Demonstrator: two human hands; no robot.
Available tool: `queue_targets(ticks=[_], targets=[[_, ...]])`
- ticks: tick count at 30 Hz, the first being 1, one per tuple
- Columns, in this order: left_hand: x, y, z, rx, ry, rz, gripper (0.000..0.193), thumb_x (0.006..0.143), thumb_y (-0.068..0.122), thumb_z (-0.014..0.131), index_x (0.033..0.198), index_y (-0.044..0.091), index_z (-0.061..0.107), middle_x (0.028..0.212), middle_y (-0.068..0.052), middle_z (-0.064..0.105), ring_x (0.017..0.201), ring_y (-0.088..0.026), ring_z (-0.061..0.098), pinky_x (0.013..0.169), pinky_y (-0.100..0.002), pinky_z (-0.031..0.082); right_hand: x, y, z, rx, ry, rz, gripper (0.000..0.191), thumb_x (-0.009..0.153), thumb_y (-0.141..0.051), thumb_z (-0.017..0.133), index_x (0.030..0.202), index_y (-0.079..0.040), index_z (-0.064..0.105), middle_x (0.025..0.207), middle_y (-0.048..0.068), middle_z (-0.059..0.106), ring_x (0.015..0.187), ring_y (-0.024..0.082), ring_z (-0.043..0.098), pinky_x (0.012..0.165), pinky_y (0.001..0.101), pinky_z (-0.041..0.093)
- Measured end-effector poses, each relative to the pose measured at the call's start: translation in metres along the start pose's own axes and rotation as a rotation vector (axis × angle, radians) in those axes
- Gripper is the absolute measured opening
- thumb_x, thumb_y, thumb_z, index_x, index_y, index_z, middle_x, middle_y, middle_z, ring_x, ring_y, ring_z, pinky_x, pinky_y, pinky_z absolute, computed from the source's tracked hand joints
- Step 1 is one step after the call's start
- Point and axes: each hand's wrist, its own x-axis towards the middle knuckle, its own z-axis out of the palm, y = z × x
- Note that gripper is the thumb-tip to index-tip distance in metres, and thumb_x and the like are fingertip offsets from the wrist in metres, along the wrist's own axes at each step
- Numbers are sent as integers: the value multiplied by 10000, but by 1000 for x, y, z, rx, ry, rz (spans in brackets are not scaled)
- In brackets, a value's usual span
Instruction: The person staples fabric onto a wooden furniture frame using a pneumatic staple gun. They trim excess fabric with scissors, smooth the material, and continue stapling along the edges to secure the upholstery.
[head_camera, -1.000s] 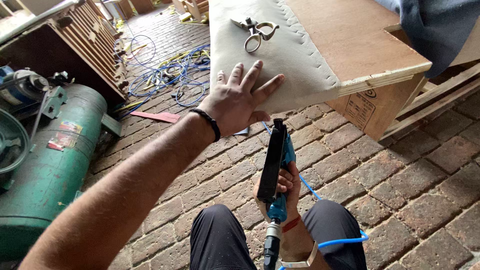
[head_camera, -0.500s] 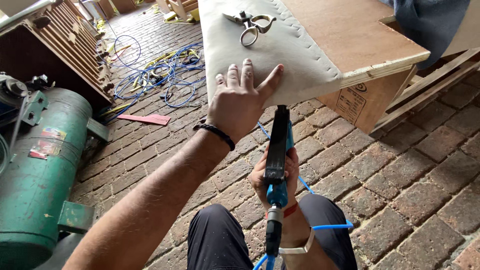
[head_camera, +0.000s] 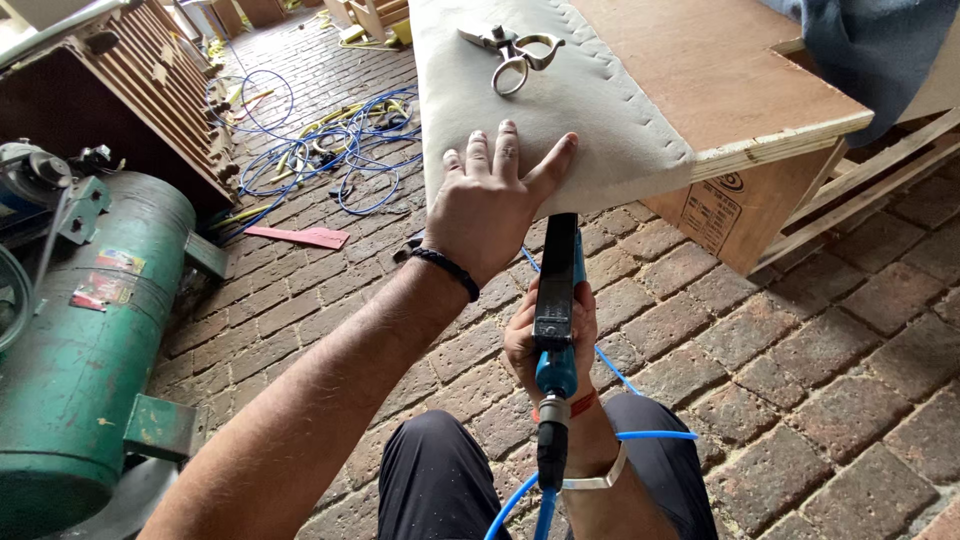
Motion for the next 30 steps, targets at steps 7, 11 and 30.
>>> queue_targets(ticks=[7,11,30], targets=[[0,0,-5,2,-37,0,608,1048,334,557,1598,357,297,1384,-288,598,1189,-494,647,946,-607,554,-4,6,-8,-133,40,144,396,1038,-362,695,748,-98,638,629,-90,550,582,8,562,598,160,542],[1,-3,-8,-57,-129,38,664,1042,260,572,1626,323,261,1437,-317,541,1232,-506,596,996,-605,511,-4,7,-11,-69,97,129,316,993,-349,686,767,-170,557,579,-101,529,538,23,546,570,188,535],[12,-64,33,-1082,-364,-15,597,1060,448,237,1569,217,447,1683,-83,344,1573,-278,254,1290,-430,123,-4,-24,-50,-121,169,163,308,1036,-373,610,953,-78,645,656,-81,526,588,40,590,617,255,577]])
